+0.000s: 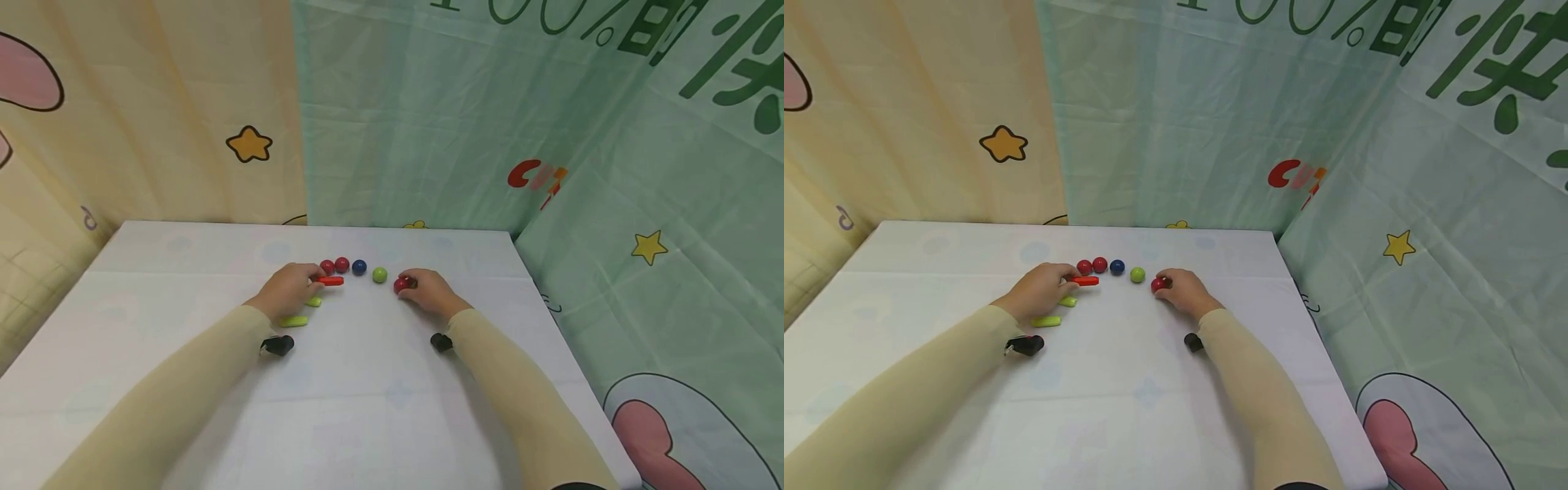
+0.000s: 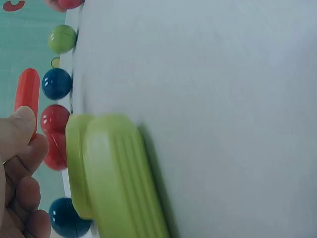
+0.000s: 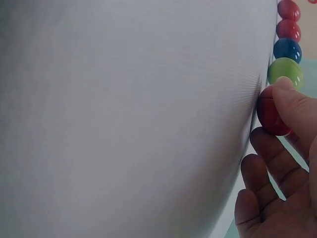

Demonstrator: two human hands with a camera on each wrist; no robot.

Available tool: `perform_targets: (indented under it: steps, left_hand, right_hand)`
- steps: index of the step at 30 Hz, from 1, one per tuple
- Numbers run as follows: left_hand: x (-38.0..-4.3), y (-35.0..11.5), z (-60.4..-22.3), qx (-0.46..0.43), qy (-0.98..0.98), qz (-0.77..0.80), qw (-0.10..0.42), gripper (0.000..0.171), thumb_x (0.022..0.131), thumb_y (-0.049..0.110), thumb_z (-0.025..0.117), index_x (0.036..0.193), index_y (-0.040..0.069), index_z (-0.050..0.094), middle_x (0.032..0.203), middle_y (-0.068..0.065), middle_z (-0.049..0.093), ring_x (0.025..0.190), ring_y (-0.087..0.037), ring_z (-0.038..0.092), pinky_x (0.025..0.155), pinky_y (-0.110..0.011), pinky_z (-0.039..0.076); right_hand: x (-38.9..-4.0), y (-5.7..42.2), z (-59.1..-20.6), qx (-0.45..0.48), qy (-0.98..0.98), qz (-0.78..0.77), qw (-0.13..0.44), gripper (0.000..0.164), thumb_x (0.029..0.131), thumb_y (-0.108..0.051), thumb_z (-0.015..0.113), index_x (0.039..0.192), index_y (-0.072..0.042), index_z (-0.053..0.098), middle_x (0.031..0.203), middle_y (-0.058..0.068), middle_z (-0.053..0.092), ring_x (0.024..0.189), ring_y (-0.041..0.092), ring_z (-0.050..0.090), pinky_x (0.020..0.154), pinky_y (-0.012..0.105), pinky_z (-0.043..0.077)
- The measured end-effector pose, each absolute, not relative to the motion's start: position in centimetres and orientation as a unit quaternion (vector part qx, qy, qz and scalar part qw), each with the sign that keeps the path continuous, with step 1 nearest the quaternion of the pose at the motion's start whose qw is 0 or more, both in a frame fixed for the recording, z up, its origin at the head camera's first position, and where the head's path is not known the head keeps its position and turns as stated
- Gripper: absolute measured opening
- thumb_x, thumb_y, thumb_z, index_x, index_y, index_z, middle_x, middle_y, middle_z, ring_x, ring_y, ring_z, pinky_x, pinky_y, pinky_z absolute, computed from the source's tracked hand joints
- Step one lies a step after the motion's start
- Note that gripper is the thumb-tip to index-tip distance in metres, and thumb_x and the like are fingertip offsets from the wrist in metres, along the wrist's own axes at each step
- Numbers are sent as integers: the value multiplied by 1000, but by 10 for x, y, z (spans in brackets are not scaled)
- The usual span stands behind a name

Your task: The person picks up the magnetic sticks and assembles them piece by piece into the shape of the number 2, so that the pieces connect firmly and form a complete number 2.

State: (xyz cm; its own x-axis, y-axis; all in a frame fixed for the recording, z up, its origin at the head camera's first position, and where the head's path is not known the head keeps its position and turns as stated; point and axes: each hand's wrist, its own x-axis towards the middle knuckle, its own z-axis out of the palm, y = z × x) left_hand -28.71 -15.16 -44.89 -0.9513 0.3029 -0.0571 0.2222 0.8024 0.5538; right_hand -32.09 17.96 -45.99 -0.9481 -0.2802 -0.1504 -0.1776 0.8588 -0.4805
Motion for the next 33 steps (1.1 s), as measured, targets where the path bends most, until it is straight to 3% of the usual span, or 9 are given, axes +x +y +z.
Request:
perform_targets:
  steps: [8,20,33]
  left_hand:
    - [-293,-130,-453,154,951,262,57,30,103,26,69,130,11,70,120,-9,73,115,-31,63,110,-53,50]
    - [-297,-100,-459,161,951,258,57,28,103,25,69,128,13,71,117,-6,73,109,-28,63,104,-47,53]
    - [-301,-79,-468,172,954,240,53,33,102,29,71,132,14,71,123,-6,73,113,-27,67,106,-47,54]
  right_hand:
    - [-321,177,-461,-116,954,-253,113,48,98,-29,77,142,-14,64,131,7,69,122,24,61,111,44,49]
    - [-321,170,-462,-104,955,-250,118,48,97,-29,78,141,-15,65,132,5,68,122,23,59,112,43,50]
    - [-322,163,-461,-104,953,-251,131,47,97,-30,78,140,-16,66,131,4,68,120,23,59,110,42,52]
